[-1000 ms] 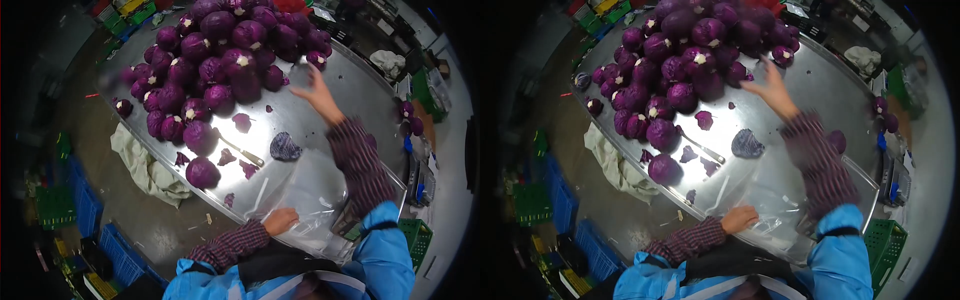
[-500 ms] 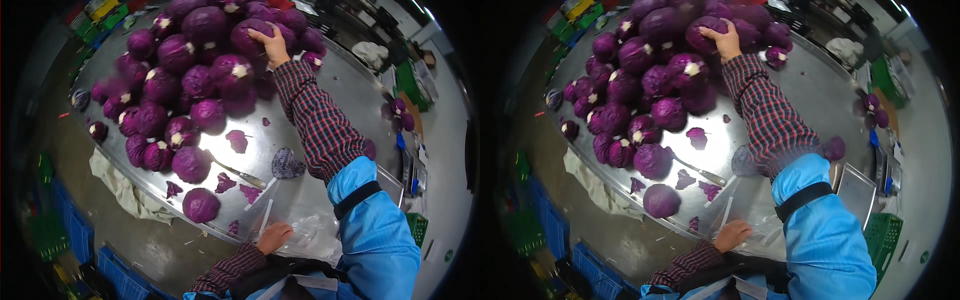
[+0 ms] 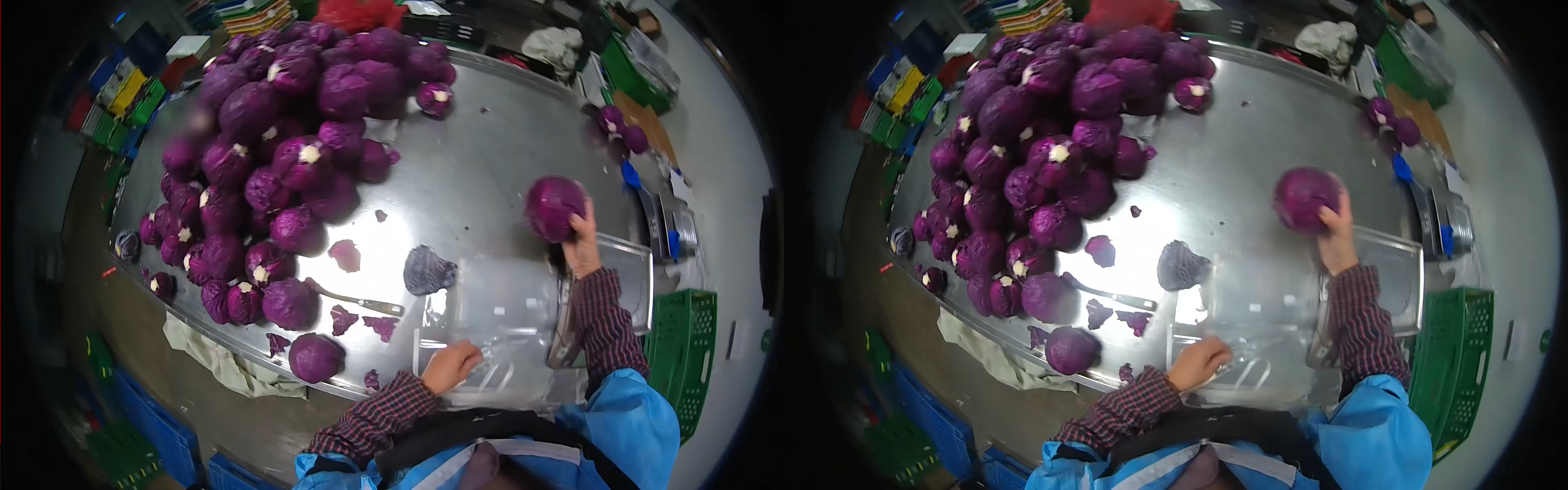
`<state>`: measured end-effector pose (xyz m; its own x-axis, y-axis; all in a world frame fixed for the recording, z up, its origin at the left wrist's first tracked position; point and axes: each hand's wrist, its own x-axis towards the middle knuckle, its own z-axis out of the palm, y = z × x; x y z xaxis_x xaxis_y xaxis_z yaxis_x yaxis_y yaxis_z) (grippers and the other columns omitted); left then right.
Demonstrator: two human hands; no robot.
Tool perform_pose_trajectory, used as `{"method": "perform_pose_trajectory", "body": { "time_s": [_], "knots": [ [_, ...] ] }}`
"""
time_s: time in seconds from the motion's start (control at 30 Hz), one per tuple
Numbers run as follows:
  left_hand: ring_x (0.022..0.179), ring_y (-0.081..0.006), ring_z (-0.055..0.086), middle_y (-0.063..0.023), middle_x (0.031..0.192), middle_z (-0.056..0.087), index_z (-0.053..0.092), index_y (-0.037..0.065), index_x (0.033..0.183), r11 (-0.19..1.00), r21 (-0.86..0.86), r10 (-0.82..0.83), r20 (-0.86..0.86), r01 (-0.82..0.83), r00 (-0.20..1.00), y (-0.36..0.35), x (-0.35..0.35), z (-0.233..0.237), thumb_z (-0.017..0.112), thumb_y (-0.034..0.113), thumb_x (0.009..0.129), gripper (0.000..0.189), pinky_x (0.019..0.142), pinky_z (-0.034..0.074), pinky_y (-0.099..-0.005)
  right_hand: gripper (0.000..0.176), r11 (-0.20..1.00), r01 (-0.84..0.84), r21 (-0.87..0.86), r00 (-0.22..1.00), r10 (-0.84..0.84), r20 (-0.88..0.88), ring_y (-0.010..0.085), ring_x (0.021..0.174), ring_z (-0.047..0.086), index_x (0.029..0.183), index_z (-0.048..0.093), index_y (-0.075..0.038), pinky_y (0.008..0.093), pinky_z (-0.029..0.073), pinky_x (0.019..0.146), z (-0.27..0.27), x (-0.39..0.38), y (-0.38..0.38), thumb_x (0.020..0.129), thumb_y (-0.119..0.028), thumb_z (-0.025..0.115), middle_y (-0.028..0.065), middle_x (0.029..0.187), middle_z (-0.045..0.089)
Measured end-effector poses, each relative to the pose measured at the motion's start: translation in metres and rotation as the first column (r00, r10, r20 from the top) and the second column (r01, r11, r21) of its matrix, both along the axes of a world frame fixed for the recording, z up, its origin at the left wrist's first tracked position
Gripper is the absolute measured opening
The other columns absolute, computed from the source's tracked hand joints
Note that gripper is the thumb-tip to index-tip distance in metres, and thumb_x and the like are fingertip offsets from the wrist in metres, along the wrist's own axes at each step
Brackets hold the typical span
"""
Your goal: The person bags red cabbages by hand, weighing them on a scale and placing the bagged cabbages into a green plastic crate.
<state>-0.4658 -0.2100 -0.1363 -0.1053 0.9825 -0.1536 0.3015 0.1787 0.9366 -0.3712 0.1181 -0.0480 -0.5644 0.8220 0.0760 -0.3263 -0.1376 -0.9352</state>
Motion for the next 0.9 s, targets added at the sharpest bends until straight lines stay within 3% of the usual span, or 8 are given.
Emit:
{"method": "perform_pose_trajectory", "body": {
  "time_s": [0.27, 0.4, 0.47, 0.57, 0.63, 0.77, 0.87, 0.9],
  "knots": [
    [0.064, -0.0368, 0.059, -0.0173, 0.075, 0.058, 0.053, 0.005, 0.111, 0.998, 0.007, -0.058, -0.054, 0.059, 0.997, 0.076, 0.041, 0.064, 0.052, 0.003, 0.088, 0.023, 0.060, 0.045, -0.0429, 0.084, 0.724, 0.478, 0.498, 0.674, -0.666, 0.320, 0.0213, 0.111, 0.052, 0.135, 0.038, -0.006, 0.0338, 0.042, 0.098, -0.019, 0.201, -0.011, 0.063, -0.010, 0.081, 0.0103, 0.125, 0.050],
    [0.057, -0.0286, 0.058, -0.0133, 0.075, 0.055, 0.060, 0.004, 0.100, 0.949, 0.126, -0.289, -0.022, 0.289, 0.957, 0.113, 0.070, 0.061, 0.049, 0.001, 0.088, 0.016, 0.056, 0.046, -0.0366, 0.098, 0.785, 0.497, 0.368, 0.726, -0.609, 0.320, 0.0236, 0.125, 0.041, 0.141, 0.027, -0.005, 0.0360, 0.033, 0.107, -0.038, 0.256, -0.031, 0.063, -0.019, 0.085, 0.0157, 0.137, 0.039],
    [0.054, -0.0180, 0.056, -0.0092, 0.075, 0.052, 0.064, 0.003, 0.092, 0.960, -0.044, -0.257, 0.240, 0.276, 0.936, 0.126, 0.086, 0.081, 0.046, -0.002, 0.089, 0.019, 0.055, 0.045, -0.0290, 0.104, 0.707, 0.330, 0.625, 0.587, -0.673, 0.451, 0.0284, 0.134, 0.031, 0.144, 0.021, -0.005, 0.0383, 0.025, 0.112, -0.015, 0.263, -0.047, 0.063, -0.023, 0.085, 0.0191, 0.143, 0.032],
    [0.058, -0.0120, 0.057, -0.0070, 0.080, 0.055, 0.062, -0.001, 0.101, 0.921, -0.139, -0.306, 0.319, 0.364, 0.897, 0.139, 0.099, 0.087, 0.045, -0.002, 0.090, 0.020, 0.058, 0.048, -0.0257, 0.110, 0.501, -0.368, 0.783, 0.736, -0.358, 0.575, 0.0346, 0.140, 0.021, 0.147, 0.023, -0.008, 0.0404, 0.019, 0.114, 0.049, 0.251, -0.081, 0.058, -0.029, 0.085, 0.0160, 0.148, 0.029],
    [0.071, -0.0121, 0.060, -0.0044, 0.086, 0.059, 0.062, -0.001, 0.107, 0.876, -0.162, -0.321, 0.506, 0.454, 0.801, 0.142, 0.104, 0.091, 0.047, 0.002, 0.092, 0.021, 0.067, 0.052, -0.0274, 0.079, 0.244, -0.689, 0.683, 0.657, -0.188, 0.730, 0.0325, 0.128, 0.039, 0.133, 0.045, -0.008, 0.0406, 0.026, 0.111, 0.080, 0.231, -0.113, 0.064, -0.027, 0.079, 0.0127, 0.135, 0.045],
    [0.074, -0.0121, 0.060, -0.0050, 0.088, 0.061, 0.063, -0.002, 0.107, 0.839, -0.377, -0.143, 0.545, 0.393, 0.826, 0.150, 0.105, 0.111, 0.052, 0.004, 0.091, 0.020, 0.071, 0.053, -0.0272, 0.047, 0.277, -0.658, 0.700, 0.713, -0.072, 0.698, 0.0259, 0.107, 0.054, 0.112, 0.059, -0.007, 0.0378, 0.036, 0.101, 0.030, 0.250, -0.124, 0.069, -0.021, 0.073, 0.0069, 0.114, 0.057],
    [0.083, -0.0133, 0.059, -0.0043, 0.096, 0.059, 0.064, -0.002, 0.106, 0.813, -0.360, -0.238, 0.513, 0.458, 0.824, 0.141, 0.094, 0.114, 0.049, -0.003, 0.087, 0.025, 0.079, 0.050, -0.0287, 0.023, 0.538, -0.462, 0.705, 0.826, -0.027, 0.563, 0.0181, 0.087, 0.056, 0.091, 0.060, -0.005, 0.0320, 0.043, 0.087, 0.028, 0.273, -0.132, 0.072, -0.013, 0.070, 0.0037, 0.090, 0.058],
    [0.104, -0.0169, 0.054, -0.0089, 0.117, 0.053, 0.064, 0.001, 0.111, 0.775, -0.250, -0.458, 0.411, 0.581, 0.788, 0.139, 0.095, 0.121, 0.048, -0.006, 0.082, 0.034, 0.093, 0.045, -0.0326, 0.018, 0.810, -0.307, 0.500, 0.886, 0.052, 0.460, 0.0150, 0.087, 0.055, 0.091, 0.059, -0.005, 0.0301, 0.043, 0.083, 0.019, 0.278, -0.139, 0.075, -0.010, 0.067, 0.0029, 0.090, 0.057]
  ]
}}
